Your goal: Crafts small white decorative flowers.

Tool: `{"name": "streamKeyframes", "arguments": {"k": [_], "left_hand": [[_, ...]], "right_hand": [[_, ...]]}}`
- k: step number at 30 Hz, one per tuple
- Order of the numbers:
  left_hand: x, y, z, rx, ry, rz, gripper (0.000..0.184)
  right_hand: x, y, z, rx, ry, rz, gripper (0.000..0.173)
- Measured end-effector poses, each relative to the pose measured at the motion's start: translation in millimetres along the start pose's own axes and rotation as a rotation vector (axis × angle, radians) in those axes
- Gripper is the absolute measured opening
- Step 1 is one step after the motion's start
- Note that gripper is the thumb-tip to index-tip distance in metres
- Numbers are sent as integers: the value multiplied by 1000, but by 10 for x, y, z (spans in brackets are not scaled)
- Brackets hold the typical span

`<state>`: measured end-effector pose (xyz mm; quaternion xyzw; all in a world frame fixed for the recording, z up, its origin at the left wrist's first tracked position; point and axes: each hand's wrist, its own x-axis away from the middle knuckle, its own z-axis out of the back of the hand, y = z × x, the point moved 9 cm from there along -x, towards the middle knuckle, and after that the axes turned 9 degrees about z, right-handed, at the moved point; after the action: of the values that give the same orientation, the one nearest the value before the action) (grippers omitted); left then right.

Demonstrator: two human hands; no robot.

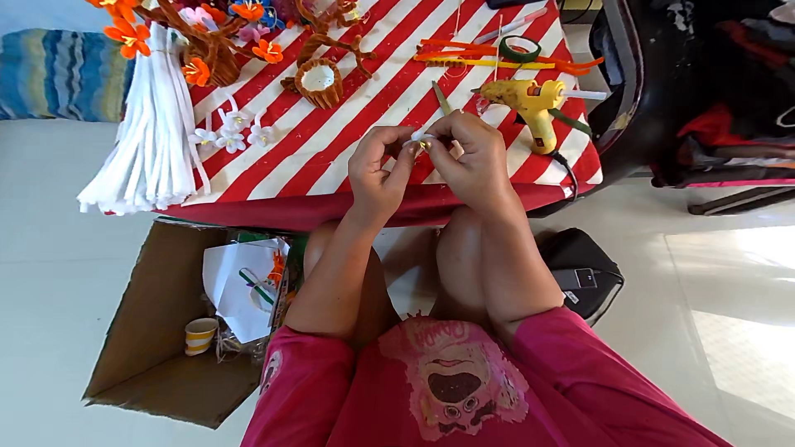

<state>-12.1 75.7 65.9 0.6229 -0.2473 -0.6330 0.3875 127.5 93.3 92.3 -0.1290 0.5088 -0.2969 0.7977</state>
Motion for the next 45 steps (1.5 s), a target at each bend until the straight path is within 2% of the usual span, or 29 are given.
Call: {"name": "streamKeyframes", "arguments": {"k": [2, 13, 21, 31, 40, 45], "left_hand": [[3, -32, -6, 25, -28, 59, 18], [14, -128, -11, 123, -42, 179, 12], [17, -108, -11, 169, -35, 158, 12], [4, -28, -42, 261, -94, 79, 15], [-31, -104, -33, 308, -64, 69, 14], [5, -86, -29, 285, -67, 140, 16]], "right_hand": [[4, 24, 2, -30, 5, -15, 11], [6, 63, -6, -111, 15, -51, 10], [10, 10, 8, -66, 1, -40, 9], [-5, -148, 99, -2, 79, 85, 7], [6, -54, 90, -151, 40, -12, 12], [14, -29, 72, -248, 31, -76, 14]]}}
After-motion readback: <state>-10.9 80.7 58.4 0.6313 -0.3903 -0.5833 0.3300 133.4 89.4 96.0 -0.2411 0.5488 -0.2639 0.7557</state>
